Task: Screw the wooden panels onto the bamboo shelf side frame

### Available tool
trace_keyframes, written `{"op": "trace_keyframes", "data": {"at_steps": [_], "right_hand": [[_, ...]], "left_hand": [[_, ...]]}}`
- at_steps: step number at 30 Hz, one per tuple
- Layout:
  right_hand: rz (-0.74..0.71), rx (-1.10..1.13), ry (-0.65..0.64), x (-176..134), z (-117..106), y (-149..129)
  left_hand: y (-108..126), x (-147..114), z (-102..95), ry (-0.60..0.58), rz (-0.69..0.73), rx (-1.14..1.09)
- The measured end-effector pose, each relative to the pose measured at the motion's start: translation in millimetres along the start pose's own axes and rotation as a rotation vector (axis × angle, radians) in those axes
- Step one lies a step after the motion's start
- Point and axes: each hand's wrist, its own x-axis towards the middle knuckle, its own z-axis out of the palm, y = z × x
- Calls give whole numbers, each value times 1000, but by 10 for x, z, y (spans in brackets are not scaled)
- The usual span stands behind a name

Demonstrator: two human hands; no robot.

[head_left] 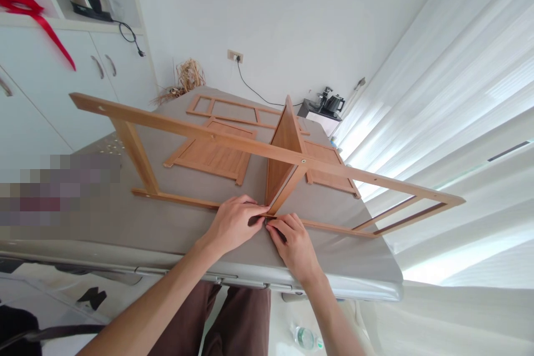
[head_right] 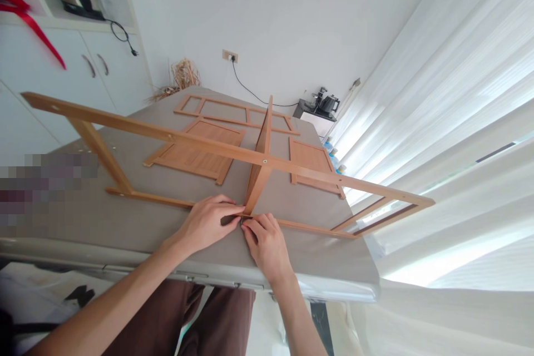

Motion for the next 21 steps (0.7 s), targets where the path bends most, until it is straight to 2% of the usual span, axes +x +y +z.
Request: {"op": "trace_keyframes", "data": {"at_steps": [21], "right_hand": [[6, 19, 1, -1, -17, -41]], "left_hand": [[1, 1, -30, -16, 25, -19]]}}
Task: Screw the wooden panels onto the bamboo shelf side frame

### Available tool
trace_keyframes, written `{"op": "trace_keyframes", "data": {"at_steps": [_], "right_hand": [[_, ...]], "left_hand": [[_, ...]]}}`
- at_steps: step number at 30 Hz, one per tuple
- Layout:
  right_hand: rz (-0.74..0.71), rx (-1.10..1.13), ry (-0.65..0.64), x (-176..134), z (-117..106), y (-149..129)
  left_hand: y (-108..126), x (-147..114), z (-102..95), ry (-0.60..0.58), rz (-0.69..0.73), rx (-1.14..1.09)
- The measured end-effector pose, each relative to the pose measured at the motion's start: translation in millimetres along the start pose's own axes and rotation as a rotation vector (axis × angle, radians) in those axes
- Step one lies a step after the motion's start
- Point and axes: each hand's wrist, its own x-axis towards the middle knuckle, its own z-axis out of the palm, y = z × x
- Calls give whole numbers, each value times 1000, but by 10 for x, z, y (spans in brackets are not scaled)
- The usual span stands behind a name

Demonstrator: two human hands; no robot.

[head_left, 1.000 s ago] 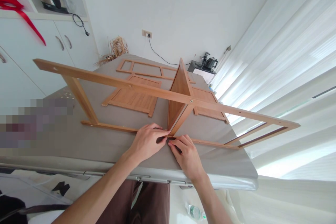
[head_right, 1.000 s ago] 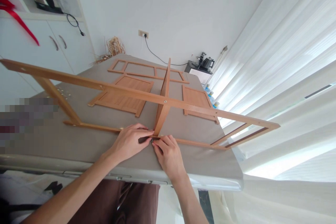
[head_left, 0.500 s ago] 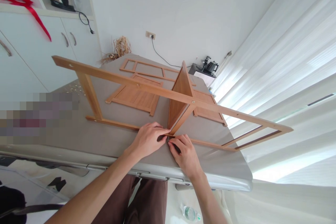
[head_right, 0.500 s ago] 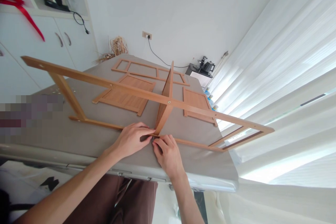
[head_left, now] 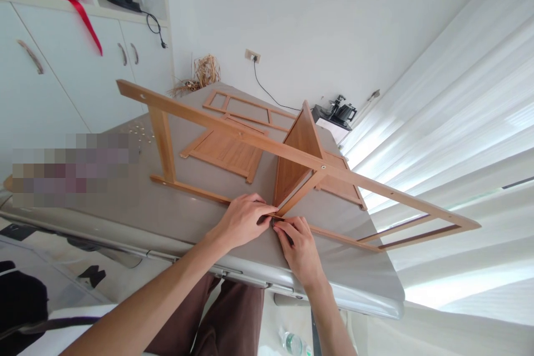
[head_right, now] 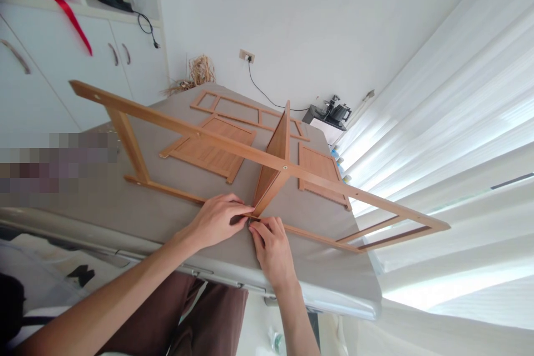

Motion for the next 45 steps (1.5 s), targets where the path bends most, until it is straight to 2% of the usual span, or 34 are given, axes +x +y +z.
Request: {"op": "trace_keyframes", "data": {"at_steps": [15, 36, 45], "right_hand": [[-8, -11, 13, -12, 41, 20], [0, -17, 38, -6, 56, -17], [-33, -80, -16, 10, 19, -87]], "left_hand": [[3, -9, 24, 9, -39, 29], [7, -13, 19, 0, -20, 4], [13, 10, -3, -29, -13, -22]]}}
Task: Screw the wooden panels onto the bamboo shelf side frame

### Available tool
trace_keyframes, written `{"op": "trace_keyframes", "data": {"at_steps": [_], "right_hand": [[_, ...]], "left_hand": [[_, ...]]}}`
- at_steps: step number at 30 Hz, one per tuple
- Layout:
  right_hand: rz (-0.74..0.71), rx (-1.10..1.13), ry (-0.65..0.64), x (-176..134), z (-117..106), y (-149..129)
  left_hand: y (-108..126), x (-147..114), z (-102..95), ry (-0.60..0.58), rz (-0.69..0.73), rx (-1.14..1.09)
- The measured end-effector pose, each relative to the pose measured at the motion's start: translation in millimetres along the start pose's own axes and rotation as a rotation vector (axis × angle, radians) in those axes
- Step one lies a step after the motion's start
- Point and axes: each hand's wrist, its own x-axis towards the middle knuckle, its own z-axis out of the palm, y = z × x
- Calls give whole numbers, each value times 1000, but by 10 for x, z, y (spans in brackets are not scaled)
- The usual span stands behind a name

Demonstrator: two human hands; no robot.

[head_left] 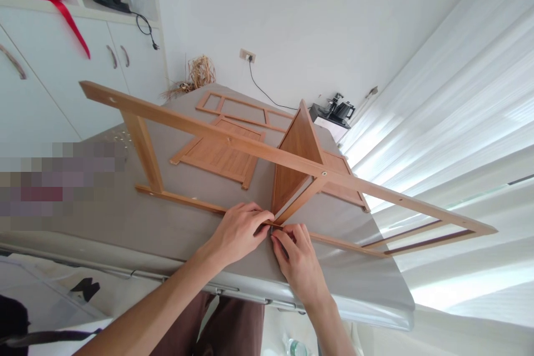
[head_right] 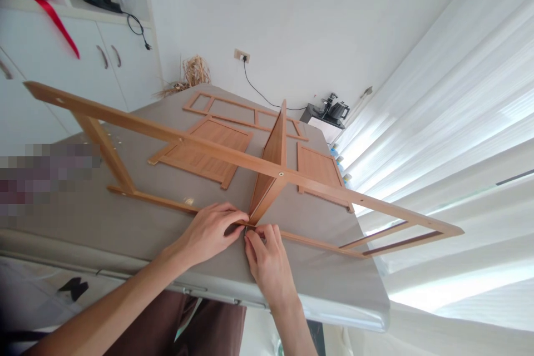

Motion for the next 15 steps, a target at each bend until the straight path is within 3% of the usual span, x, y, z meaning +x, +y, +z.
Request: {"op": "trace_keyframes", "data": {"at_steps": [15], "right_hand": [[-52, -154, -47, -32, -19, -6]], "left_hand": [[-13, 13, 20, 3, -26, -37]]}}
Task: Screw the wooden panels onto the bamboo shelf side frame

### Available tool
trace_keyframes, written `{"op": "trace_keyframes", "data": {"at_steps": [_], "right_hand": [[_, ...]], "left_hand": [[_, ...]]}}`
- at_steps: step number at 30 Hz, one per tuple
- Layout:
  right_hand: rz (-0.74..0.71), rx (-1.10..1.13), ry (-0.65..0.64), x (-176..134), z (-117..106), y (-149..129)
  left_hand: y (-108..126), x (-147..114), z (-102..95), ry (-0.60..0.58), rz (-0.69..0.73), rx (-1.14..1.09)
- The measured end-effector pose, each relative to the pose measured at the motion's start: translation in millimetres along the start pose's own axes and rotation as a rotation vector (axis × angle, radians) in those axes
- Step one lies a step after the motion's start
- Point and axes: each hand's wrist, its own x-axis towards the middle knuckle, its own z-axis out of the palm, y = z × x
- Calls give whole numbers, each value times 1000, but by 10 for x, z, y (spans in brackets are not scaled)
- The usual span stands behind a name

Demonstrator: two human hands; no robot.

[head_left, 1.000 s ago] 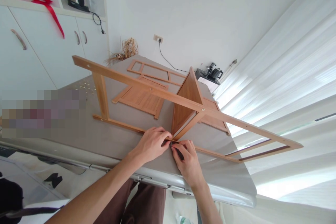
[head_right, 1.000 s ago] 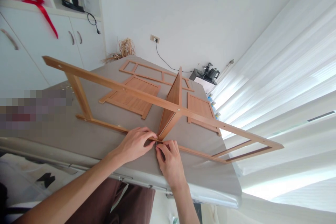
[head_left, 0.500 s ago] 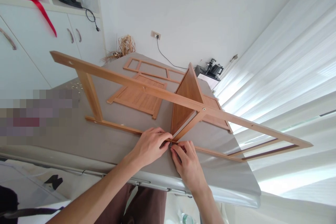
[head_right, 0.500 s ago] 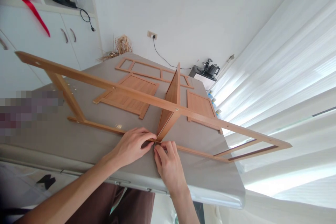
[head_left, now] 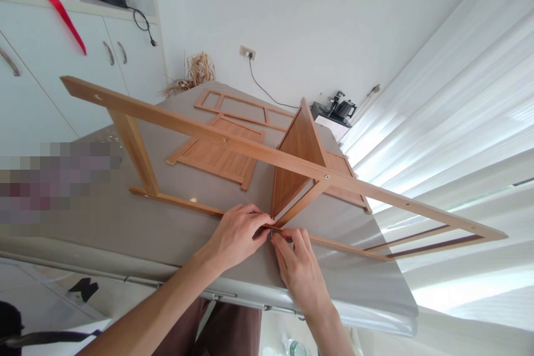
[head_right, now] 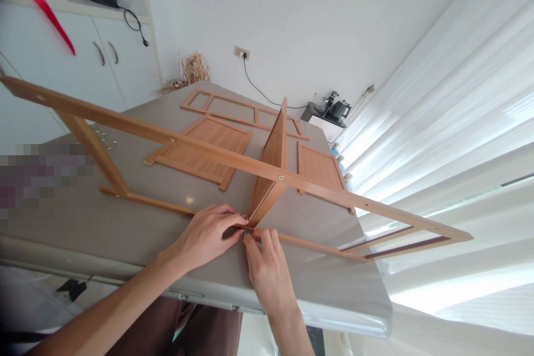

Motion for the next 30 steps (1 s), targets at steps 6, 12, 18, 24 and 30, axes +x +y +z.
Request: {"op": "trace_keyframes", "data": {"at_steps": [6, 12, 18, 24, 30], "right_hand": [[-50, -82, -35, 27, -18, 8], [-26, -99, 1, 13, 13, -32], [50, -30, 58, -10, 74, -58], [151, 123, 86, 4, 89, -41], [223, 241, 121, -16, 112, -38]], "left_hand": [[0, -6, 11, -6, -8, -26], [12, -4, 1, -14, -28, -38], [15, -16, -5, -14, -48, -47], [3, -3, 6, -11, -53, -36], [12, -3, -28, -27, -41, -4]]}}
